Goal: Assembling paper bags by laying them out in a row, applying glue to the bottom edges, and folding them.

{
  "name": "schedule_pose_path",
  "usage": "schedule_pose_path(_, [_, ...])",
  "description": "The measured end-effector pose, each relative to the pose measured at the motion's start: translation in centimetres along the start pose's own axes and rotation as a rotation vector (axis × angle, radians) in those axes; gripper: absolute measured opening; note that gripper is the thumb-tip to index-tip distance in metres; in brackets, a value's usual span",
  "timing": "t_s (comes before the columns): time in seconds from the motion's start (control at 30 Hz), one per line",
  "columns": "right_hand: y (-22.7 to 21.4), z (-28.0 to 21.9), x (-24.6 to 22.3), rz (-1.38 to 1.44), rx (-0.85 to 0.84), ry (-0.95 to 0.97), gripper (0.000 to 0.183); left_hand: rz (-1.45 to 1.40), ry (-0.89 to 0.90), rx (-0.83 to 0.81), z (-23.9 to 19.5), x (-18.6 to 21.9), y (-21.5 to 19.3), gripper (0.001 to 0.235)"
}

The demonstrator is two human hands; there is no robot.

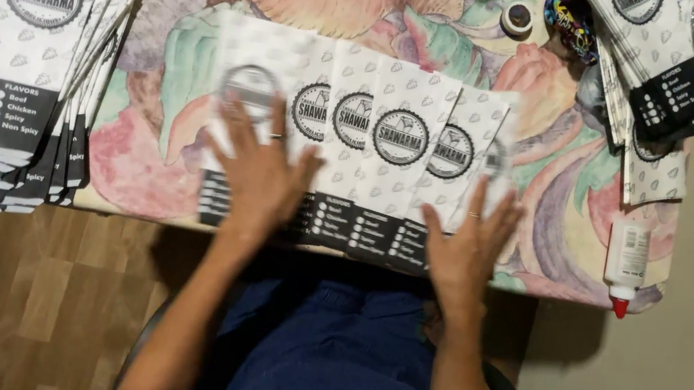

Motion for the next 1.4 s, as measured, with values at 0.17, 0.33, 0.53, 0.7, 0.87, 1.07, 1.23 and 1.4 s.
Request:
schedule_pose_path(0.17, [1.0,-1.2,-2.9,0.084,-0.055,-0.099,0.098,-0.06,0.004,-0.026,-0.4,3.2,-1.1,0.083])
schedule_pose_path(0.33, [0.9,-0.8,-2.5,0.037,0.031,-0.115,0.11,0.036,-0.186,0.056,1.0,-1.6,-0.3,0.084])
schedule_pose_path(0.53, [0.9,0.6,-5.0,0.486,-0.133,0.026,0.107,-0.143,-0.107,-0.096,-0.1,3.1,-3.7,0.108])
schedule_pose_path(0.7, [4.1,1.0,-3.2,0.859,-0.106,0.022,0.11,-0.137,-0.05,-0.136,-0.9,3.2,-5.1,0.124])
schedule_pose_path(0.87, [4.7,1.3,-2.8,1.191,-0.127,-0.013,0.103,-0.173,-0.022,-0.181,-0.9,2.9,-5.8,0.121])
schedule_pose_path(1.07, [5.5,1.5,-0.9,1.194,-0.013,0.005,0.075,-0.362,-0.078,0.015,1.2,-1.5,-3.1,0.067])
schedule_pose_path(1.23, [3.5,1.7,-3.0,1.253,-0.309,0.128,0.089,-0.471,-0.071,-0.186,0.6,1.3,-4.8,0.085])
schedule_pose_path(1.4, [3.6,2.6,-3.8,1.289,-0.416,0.208,0.095,-0.477,-0.148,-0.268,0.1,1.7,-4.9,0.086])
Point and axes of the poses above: each hand's wrist, its own z-axis towards the middle knuckle, its own y-axis out of the palm, x = y × z, the point moved 1 cm from there along z, towards the middle knuckle, and after that the axes turned 2 degrees about -y, right-handed, at the moved point
